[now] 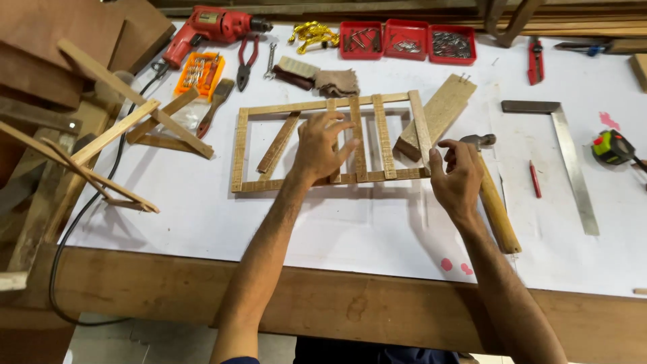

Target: The person assembles a small wooden frame structure on a workbench. They measure the frame with a tape measure, mark it with a pencil, check alignment with a try square, position thin wooden slats across the frame, and hammer nails to attach the slats, working on one slat at a time.

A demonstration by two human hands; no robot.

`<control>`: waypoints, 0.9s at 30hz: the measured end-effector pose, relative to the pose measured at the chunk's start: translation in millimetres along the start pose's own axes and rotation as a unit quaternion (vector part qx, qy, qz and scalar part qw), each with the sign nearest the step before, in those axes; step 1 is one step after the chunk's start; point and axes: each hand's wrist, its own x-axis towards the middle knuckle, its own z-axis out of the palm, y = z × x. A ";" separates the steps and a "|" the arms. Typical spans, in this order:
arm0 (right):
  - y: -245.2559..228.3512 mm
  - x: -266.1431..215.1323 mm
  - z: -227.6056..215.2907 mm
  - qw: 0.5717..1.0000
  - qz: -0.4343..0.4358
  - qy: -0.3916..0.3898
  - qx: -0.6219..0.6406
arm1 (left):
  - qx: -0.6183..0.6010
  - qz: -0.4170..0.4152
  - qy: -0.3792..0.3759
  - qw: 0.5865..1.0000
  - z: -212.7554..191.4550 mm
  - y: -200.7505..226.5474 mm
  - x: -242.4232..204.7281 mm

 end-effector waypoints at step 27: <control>-159.9 56.6 232.3 0.896 -0.063 -0.438 -0.024 | 0.033 -0.379 -0.028 0.925 -113.6 -74.6 -41.2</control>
